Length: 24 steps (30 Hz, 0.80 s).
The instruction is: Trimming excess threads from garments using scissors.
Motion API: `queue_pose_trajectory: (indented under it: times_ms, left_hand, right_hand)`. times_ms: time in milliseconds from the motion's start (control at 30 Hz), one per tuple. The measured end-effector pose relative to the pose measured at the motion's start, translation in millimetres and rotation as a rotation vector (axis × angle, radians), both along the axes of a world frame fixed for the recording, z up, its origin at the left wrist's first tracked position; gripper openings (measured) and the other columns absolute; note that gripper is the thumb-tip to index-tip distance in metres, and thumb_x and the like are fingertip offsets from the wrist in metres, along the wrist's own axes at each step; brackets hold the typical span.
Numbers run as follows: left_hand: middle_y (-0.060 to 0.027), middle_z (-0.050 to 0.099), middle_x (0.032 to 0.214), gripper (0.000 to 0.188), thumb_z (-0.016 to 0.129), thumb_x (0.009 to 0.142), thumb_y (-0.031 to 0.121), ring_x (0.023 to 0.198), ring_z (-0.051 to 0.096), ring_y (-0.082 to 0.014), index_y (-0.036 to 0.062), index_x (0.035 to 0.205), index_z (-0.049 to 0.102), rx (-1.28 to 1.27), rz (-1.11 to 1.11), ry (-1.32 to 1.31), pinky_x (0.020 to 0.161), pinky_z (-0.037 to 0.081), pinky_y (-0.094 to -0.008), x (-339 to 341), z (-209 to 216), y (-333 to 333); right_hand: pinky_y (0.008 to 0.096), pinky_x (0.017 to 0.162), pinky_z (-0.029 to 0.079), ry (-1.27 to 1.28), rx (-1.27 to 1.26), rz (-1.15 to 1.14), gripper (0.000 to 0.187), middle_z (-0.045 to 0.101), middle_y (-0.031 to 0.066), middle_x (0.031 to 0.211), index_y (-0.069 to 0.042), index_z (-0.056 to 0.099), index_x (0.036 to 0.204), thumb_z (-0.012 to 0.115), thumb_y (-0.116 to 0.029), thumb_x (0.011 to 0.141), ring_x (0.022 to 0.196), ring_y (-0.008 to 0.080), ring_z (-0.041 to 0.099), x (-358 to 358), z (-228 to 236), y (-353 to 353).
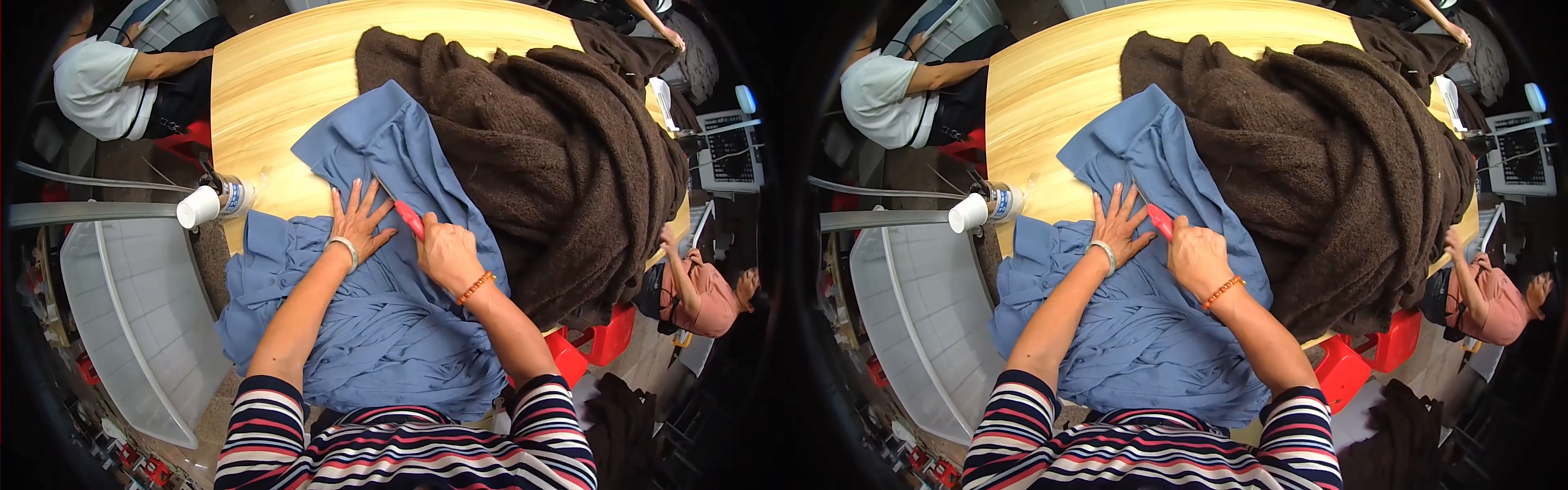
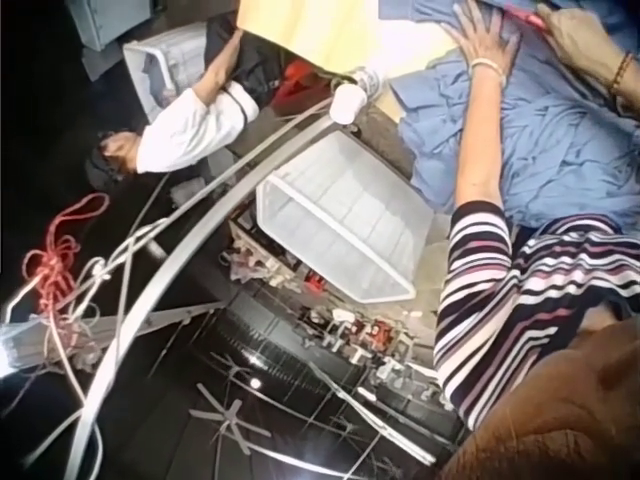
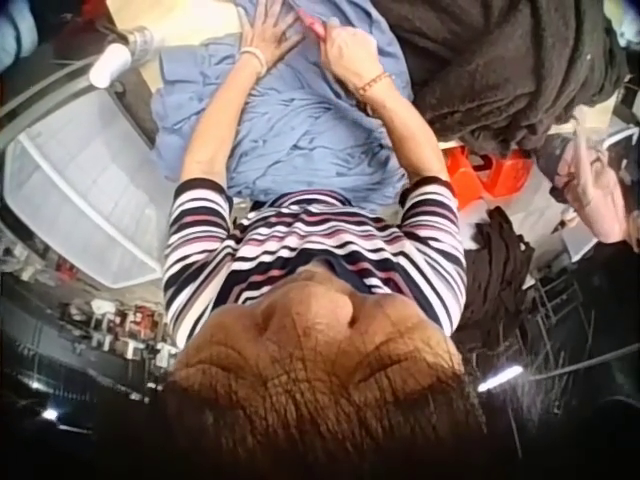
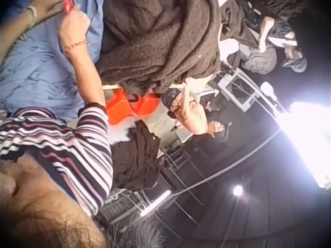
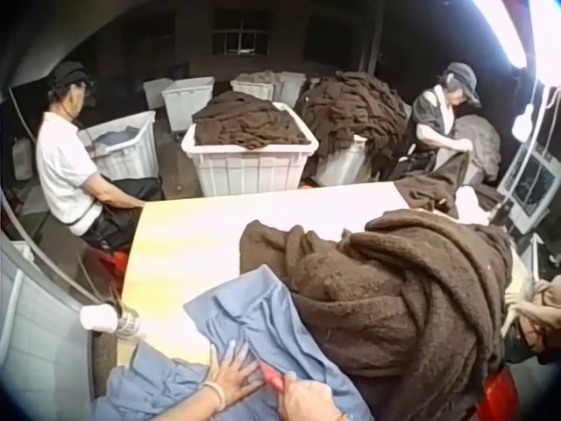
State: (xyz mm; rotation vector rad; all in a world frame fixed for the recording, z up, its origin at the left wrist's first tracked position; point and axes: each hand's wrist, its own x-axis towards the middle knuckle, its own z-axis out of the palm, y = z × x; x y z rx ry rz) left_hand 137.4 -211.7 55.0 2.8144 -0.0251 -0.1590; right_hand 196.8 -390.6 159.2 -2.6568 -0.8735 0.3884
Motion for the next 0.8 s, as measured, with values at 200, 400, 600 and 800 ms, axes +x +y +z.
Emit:
queue_pose_trajectory:
  times_ms: [200,400,600,800]
  left_hand:
    - [-0.0147,0.008,0.157,0.061,0.056,0.085,0.054,0.145,0.005,-0.0360,0.0319,0.140,0.043,-0.002,0.050,-0.013,0.110,0.001,-0.0640,-1.8,0.9,4.3]
    - [-0.0169,0.009,0.156,0.063,0.057,0.084,0.054,0.144,0.005,-0.0373,0.0319,0.140,0.042,0.006,0.035,0.005,0.110,0.000,-0.0635,2.4,3.4,-1.1]
    - [-0.0163,0.010,0.156,0.064,0.058,0.083,0.054,0.144,0.004,-0.0381,0.0320,0.141,0.042,0.011,0.045,0.041,0.110,0.002,-0.0638,3.1,1.7,0.4]
    - [-0.0138,0.010,0.157,0.068,0.060,0.082,0.054,0.145,0.003,-0.0373,0.0300,0.142,0.041,-0.017,0.060,-0.048,0.111,0.002,-0.0613,18.5,-3.9,9.9]
  right_hand:
    - [0.0474,0.055,0.050,0.114,-0.097,0.046,0.023,0.060,0.0217,0.061,-0.002,0.052,0.081,0.058,-0.023,0.087,0.058,0.0388,0.063,-20.1,10.7,-20.9]
    - [0.0474,0.058,0.051,0.096,-0.019,0.019,0.023,0.061,0.0225,0.063,0.000,0.053,0.082,0.058,-0.022,0.087,0.061,0.0397,0.064,-3.7,-6.8,2.0]
    - [0.0481,0.060,0.051,0.125,-0.039,0.028,0.024,0.062,0.0231,0.065,0.001,0.055,0.084,0.059,-0.023,0.087,0.063,0.0404,0.064,-1.5,-3.0,-1.4]
    - [0.0497,0.064,0.050,0.325,-0.147,0.077,0.024,0.062,0.0241,0.069,-0.002,0.056,0.091,0.059,-0.026,0.088,0.068,0.0410,0.063,-21.8,33.7,-44.7]
